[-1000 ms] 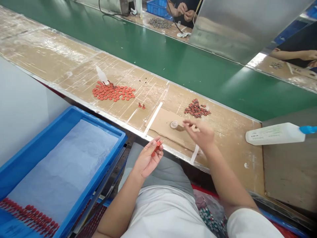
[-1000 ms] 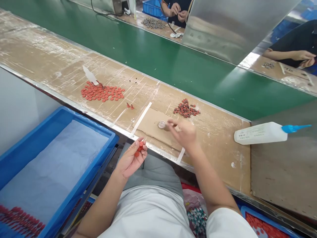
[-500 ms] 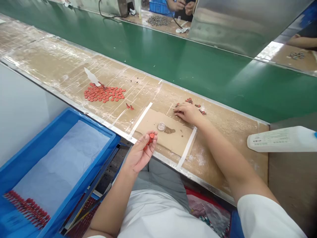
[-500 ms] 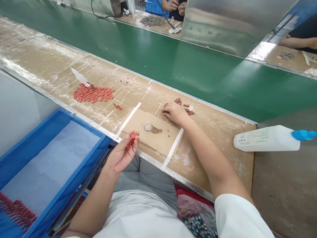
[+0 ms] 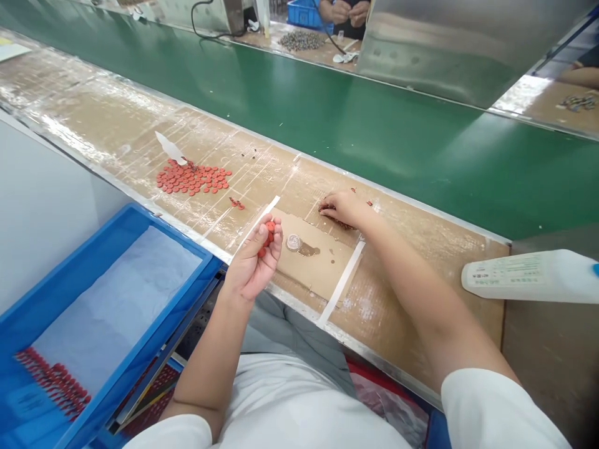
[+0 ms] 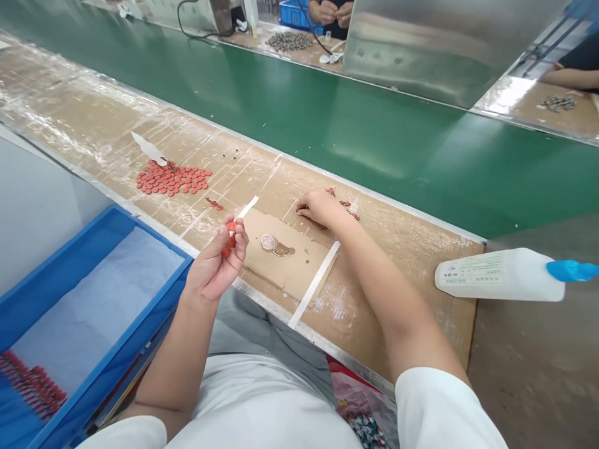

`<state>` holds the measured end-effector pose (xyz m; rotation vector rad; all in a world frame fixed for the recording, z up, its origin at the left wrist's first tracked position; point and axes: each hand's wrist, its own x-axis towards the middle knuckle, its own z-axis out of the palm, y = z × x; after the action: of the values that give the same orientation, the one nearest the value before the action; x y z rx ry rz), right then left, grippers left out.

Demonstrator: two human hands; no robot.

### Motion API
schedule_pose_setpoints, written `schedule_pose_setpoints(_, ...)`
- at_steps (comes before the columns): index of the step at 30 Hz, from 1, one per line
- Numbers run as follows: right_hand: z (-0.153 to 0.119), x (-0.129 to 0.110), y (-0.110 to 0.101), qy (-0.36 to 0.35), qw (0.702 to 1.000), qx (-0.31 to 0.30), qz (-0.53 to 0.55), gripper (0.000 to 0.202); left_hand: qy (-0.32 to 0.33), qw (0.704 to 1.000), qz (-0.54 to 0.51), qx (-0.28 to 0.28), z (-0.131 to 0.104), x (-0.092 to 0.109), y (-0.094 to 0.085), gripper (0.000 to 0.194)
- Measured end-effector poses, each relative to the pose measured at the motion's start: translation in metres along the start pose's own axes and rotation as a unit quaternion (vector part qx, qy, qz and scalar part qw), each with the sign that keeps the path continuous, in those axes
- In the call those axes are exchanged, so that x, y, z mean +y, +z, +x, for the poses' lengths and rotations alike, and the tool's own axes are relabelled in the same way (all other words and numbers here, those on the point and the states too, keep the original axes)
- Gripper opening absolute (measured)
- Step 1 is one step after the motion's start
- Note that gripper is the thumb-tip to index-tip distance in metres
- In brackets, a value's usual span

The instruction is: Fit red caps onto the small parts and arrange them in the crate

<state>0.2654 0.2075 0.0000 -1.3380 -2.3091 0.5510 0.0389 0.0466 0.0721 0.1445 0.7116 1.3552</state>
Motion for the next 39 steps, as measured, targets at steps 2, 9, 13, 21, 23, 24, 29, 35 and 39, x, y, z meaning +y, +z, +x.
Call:
schedule_pose_setpoints(2,0.002,-0.006,0.000,-0.046,0.993,-0.058,-0.089,0.009,-0.002,1.000,-0.017,0.002,-0.001,0.001,-0.002,0.026)
schedule_pose_setpoints(9,-0.002,-0.031,0.002,-0.081,0.960,-0.102,-0.247,0.024,0.005,1.000,-0.011,-0.011,-0.013,0.008,-0.025,0.019)
schedule_pose_setpoints(13,-0.003,-0.037,0.002,-0.070,0.960,-0.111,-0.248,0.023,0.020,1.000,0.022,-0.009,-0.021,0.015,-0.040,0.019)
schedule_pose_setpoints(21,-0.033,-0.055,0.018,0.065,0.986,0.132,0.082,0.033,0.018,0.999,0.023,-0.024,-0.014,0.024,-0.063,0.020)
schedule_pose_setpoints(23,-0.043,-0.061,0.027,0.081,0.976,0.154,0.135,0.033,0.015,0.999,0.020,-0.033,-0.006,0.025,-0.064,0.020)
schedule_pose_setpoints(24,-0.046,-0.063,0.031,0.084,0.974,0.155,0.143,0.031,0.013,0.999,0.020,-0.037,-0.002,0.025,-0.064,0.020)
schedule_pose_setpoints(29,-0.053,-0.060,0.045,0.093,0.978,0.154,0.109,0.026,0.009,0.998,0.029,-0.059,0.016,0.022,-0.061,0.020)
schedule_pose_setpoints(35,-0.052,-0.059,0.048,0.025,0.981,0.193,0.022,0.017,0.009,0.996,0.036,-0.077,0.033,0.017,-0.058,0.020)
schedule_pose_setpoints(39,-0.058,-0.078,0.051,0.088,0.946,0.283,0.131,0.028,0.020,0.997,0.025,-0.072,0.039,0.009,-0.060,0.016)
